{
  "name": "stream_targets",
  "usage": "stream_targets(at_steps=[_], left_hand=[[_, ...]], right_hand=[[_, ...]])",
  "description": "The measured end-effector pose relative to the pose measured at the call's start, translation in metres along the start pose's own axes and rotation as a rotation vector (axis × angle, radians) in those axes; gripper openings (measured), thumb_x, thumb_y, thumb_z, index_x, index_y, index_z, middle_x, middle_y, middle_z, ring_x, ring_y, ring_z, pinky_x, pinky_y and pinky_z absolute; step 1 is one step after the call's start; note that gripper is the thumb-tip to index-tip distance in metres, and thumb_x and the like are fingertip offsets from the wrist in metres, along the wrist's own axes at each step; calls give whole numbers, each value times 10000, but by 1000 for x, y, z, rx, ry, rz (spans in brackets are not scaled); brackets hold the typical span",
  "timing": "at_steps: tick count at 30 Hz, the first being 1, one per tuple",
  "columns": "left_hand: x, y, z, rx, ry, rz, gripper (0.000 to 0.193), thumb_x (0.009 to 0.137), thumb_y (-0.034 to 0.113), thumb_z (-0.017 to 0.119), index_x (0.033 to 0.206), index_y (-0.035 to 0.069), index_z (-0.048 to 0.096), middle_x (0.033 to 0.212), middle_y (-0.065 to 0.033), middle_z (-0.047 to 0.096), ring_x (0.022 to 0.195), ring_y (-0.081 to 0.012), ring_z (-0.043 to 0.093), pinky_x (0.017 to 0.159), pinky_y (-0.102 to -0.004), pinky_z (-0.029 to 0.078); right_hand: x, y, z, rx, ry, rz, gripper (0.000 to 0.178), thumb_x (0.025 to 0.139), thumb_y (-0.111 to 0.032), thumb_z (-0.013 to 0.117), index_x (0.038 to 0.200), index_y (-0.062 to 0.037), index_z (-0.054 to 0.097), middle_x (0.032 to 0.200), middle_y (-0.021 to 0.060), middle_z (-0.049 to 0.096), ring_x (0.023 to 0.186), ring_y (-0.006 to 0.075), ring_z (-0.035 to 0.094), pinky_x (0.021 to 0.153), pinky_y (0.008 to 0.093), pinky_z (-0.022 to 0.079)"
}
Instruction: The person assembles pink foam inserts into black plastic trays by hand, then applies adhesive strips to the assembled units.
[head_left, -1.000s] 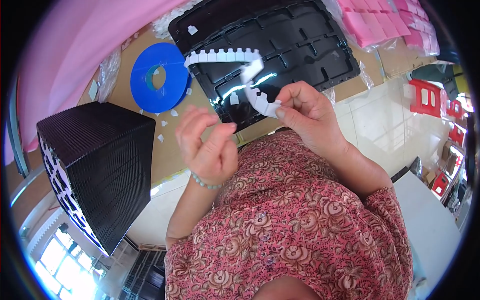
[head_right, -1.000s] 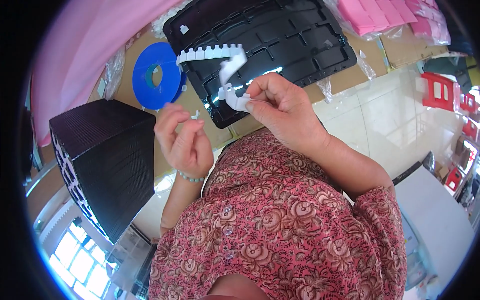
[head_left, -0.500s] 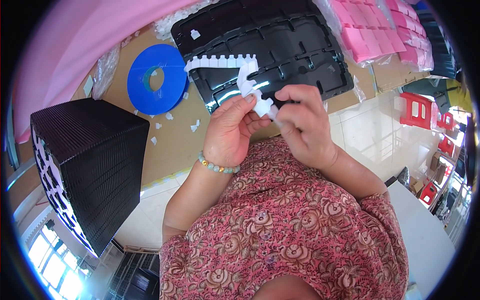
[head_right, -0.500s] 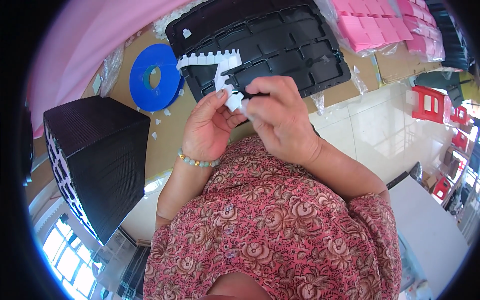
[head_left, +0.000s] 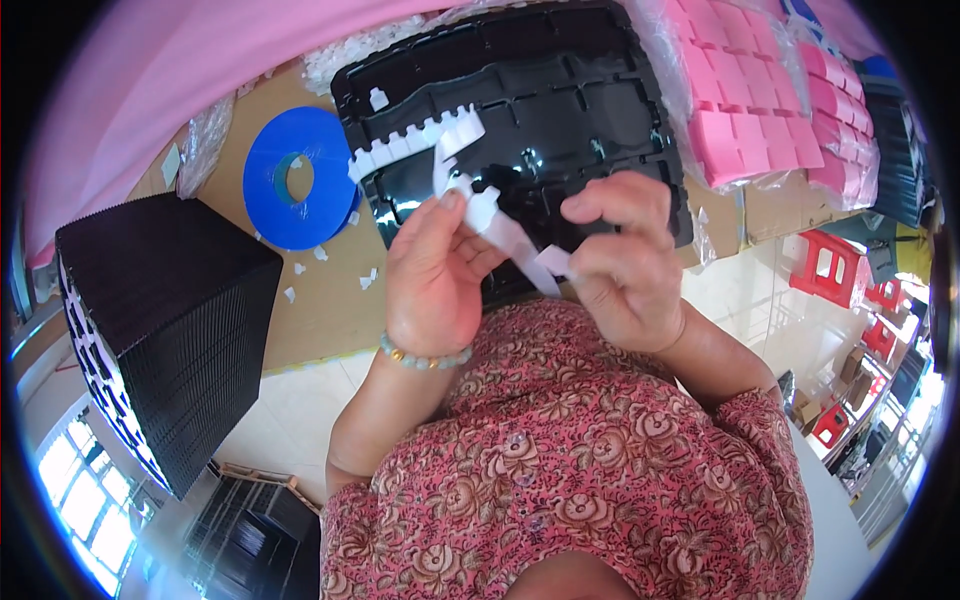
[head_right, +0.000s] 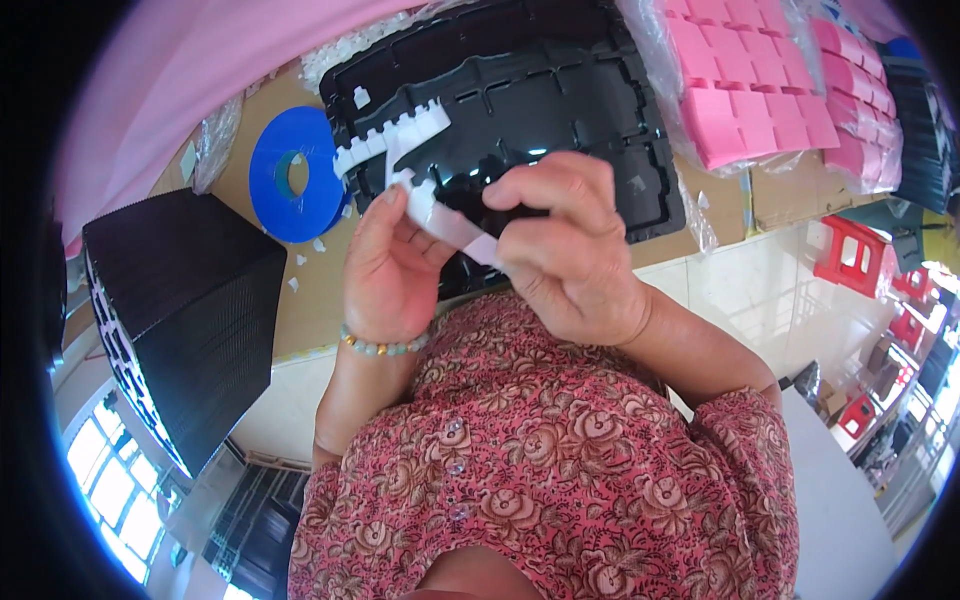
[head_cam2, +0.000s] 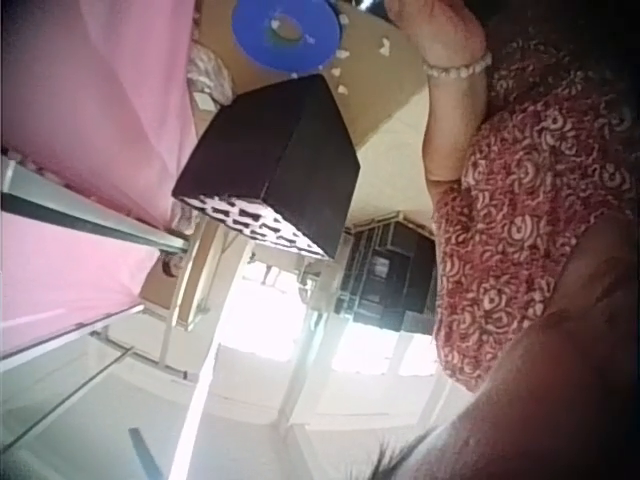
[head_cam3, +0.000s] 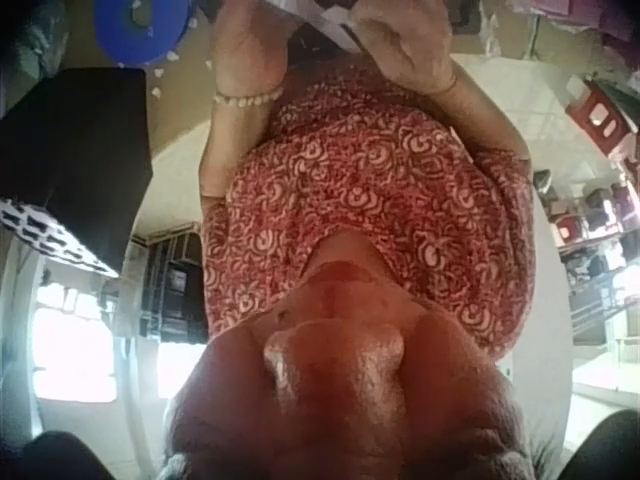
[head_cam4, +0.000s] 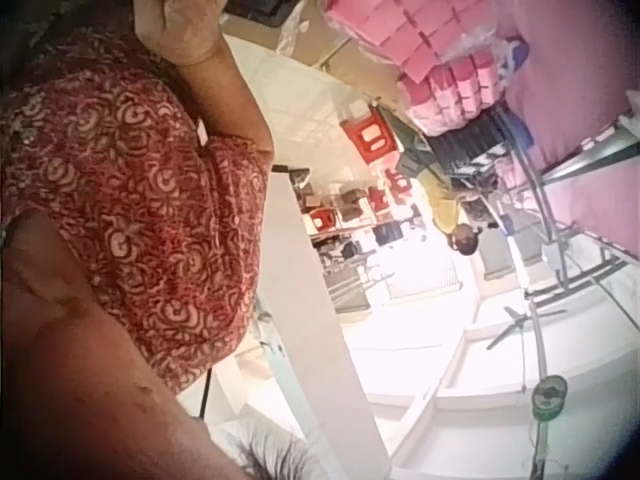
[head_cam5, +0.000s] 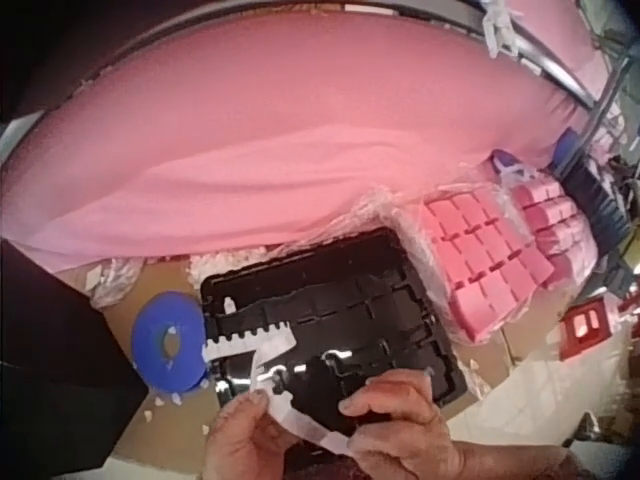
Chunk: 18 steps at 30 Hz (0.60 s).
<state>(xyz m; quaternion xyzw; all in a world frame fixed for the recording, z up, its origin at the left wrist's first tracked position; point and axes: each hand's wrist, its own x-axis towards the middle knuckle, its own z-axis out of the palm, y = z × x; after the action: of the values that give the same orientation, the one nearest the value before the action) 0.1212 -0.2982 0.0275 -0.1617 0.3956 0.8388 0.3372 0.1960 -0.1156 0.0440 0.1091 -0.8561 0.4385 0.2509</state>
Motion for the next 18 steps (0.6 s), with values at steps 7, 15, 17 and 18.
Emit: stream_targets(at_steps=[7, 15, 17, 18], left_hand=[[-30, 17, -23, 92, 84, 246, 225, 939, 144, 544, 1083, -21, 597, 923, -98, 660, 803, -206, 659, 730, -391, 569], [-37, 11, -26, 133, 155, 149, 217, 939, 221, 534, 1111, 89, 554, 770, -42, 635, 656, -195, 617, 645, -369, 514], [-38, 10, -26, 137, 163, 144, 218, 937, 221, 536, 1110, 89, 555, 770, -43, 635, 655, -197, 617, 636, -368, 513], [-39, 9, -27, 142, 170, 138, 219, 936, 221, 539, 1109, 89, 556, 769, -44, 634, 653, -198, 618, 626, -367, 511]], right_hand=[[37, 108, -41, -328, -7, 335, 69, 758, -83, 638, 807, -108, 597, 1024, 55, 599, 1037, 315, 482, 935, 383, 356], [60, 187, -29, -678, -293, 510, 53, 787, -138, 610, 816, -158, 649, 1085, 39, 590, 1111, 308, 452, 963, 422, 351], [59, 190, -19, -751, -279, 486, 73, 790, -134, 606, 827, -167, 659, 1099, 39, 587, 1113, 307, 454, 964, 430, 350], [58, 190, -14, -808, -263, 464, 92, 792, -127, 603, 842, -172, 667, 1093, 35, 588, 1113, 305, 455, 961, 434, 352]])
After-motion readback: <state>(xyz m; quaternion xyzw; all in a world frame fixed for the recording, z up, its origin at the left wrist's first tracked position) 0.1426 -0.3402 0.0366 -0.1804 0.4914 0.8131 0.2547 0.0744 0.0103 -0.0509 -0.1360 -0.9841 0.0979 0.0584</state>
